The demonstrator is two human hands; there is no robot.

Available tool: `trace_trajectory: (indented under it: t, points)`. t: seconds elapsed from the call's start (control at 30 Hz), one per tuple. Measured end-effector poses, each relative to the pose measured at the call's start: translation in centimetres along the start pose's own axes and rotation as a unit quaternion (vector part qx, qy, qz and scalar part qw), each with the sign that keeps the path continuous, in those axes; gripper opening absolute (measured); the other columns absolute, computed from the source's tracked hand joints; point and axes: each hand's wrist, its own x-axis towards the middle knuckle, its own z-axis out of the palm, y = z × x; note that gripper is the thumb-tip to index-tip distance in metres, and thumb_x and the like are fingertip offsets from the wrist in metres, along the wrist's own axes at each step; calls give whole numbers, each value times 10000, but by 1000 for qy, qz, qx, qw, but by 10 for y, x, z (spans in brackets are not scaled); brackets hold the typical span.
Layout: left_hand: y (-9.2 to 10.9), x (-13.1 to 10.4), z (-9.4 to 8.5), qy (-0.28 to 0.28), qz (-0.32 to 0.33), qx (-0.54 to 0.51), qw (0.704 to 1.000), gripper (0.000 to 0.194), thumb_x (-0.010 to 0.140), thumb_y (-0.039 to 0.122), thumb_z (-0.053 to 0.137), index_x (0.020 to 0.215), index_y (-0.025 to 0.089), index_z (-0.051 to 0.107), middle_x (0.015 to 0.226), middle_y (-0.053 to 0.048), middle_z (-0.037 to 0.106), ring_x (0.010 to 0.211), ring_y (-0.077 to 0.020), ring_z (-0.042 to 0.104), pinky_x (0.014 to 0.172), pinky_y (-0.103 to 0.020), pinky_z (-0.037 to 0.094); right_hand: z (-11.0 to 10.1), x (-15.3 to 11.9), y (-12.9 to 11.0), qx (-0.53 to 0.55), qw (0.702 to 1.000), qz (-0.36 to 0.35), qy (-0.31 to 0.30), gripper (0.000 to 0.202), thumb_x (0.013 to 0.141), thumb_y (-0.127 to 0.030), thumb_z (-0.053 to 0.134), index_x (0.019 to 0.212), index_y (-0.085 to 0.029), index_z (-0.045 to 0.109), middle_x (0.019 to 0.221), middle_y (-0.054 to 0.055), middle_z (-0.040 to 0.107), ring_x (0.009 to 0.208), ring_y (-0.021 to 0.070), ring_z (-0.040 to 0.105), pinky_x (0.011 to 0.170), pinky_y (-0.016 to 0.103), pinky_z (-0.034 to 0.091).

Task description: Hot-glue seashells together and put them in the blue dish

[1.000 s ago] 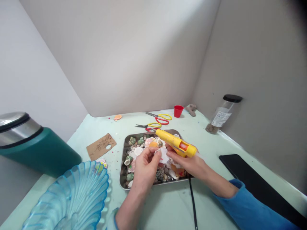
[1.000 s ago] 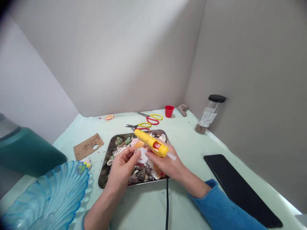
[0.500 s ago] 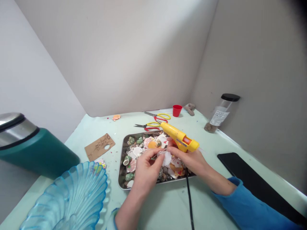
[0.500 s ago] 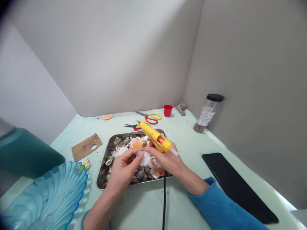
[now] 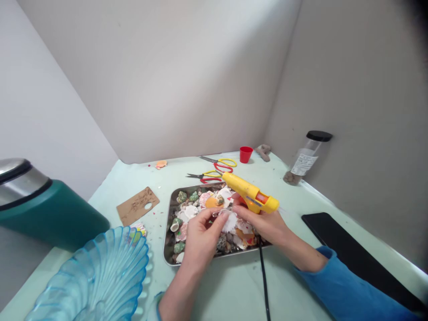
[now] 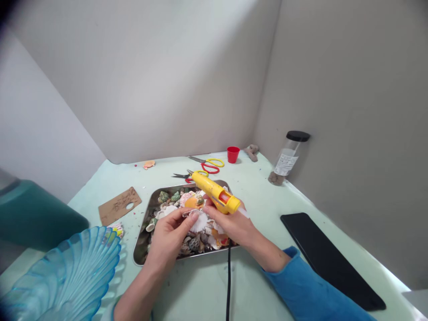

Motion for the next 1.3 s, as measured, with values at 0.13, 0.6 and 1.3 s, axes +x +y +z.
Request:
trace_trajectory:
  t: [0.13,0.6,1.3]
  points:
    - [5,-2,-1,6,41,20,999,228,762,313,697,923,163,759,971,-91,740,912,-224,648,801,-307,494,-2,0,-3,40,998,15,-47,259,721,-442,691,768,-201,609,686,-10,594,607,140,547,582,273,484]
    - [9,-7,-2,10,155,52,987,102,791,246,689,843,219,772,892,-50,742,863,-194,659,784,-283,501,-5,-3,5,35,994,-37,-97,128,814,-350,629,809,-226,596,772,-2,586,737,162,567,703,288,505]
    - [11,-4,3,-56,-15,-59,997,360,680,317,765,1000,156,728,853,-60,741,747,-192,655,667,-282,527,-1,-3,2,5,1000,-2,-14,250,742,-432,689,839,-204,652,811,34,704,763,207,665,688,310,558]
